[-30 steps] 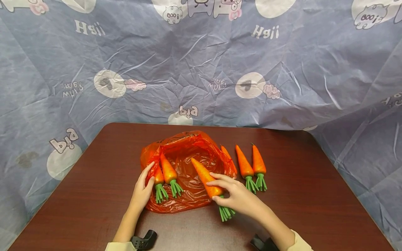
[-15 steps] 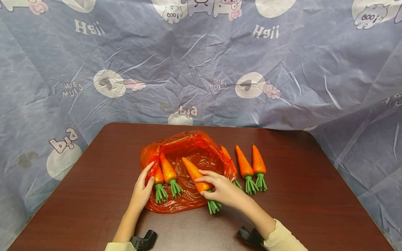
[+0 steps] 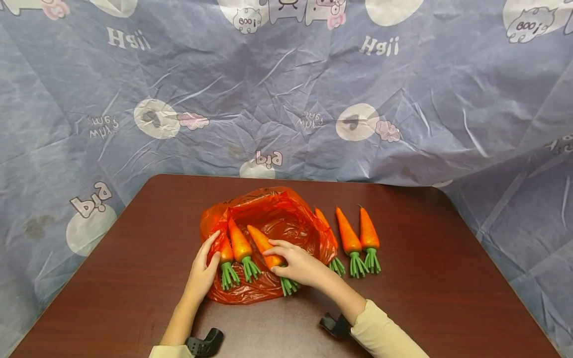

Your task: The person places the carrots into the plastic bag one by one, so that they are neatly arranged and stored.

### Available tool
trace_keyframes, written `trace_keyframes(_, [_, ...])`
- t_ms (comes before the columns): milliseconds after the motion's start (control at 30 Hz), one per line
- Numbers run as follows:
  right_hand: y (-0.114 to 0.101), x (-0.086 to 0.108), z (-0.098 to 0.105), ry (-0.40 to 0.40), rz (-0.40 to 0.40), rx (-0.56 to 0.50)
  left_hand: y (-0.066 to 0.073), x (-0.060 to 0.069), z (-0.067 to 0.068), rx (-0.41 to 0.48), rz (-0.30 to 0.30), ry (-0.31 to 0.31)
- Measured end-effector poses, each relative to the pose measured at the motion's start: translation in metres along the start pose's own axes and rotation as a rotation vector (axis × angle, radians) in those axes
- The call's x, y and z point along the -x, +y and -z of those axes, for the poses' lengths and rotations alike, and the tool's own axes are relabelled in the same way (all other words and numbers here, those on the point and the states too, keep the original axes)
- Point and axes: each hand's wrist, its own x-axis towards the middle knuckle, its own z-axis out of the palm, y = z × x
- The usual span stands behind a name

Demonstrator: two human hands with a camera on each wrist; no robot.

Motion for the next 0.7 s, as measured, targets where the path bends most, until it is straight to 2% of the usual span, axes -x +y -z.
trace_keyframes(367, [0.003,-0.032,-0.010,0.004,-0.023,0.005,-0.001,-0.001,0.000,0.004,0.009,-0.002])
trace_keyframes(700, [0.004,-0.053,-0.022,-0.006,-0.054,0.003,-0.003,-0.002,0.001,0.004,-0.018,-0.004])
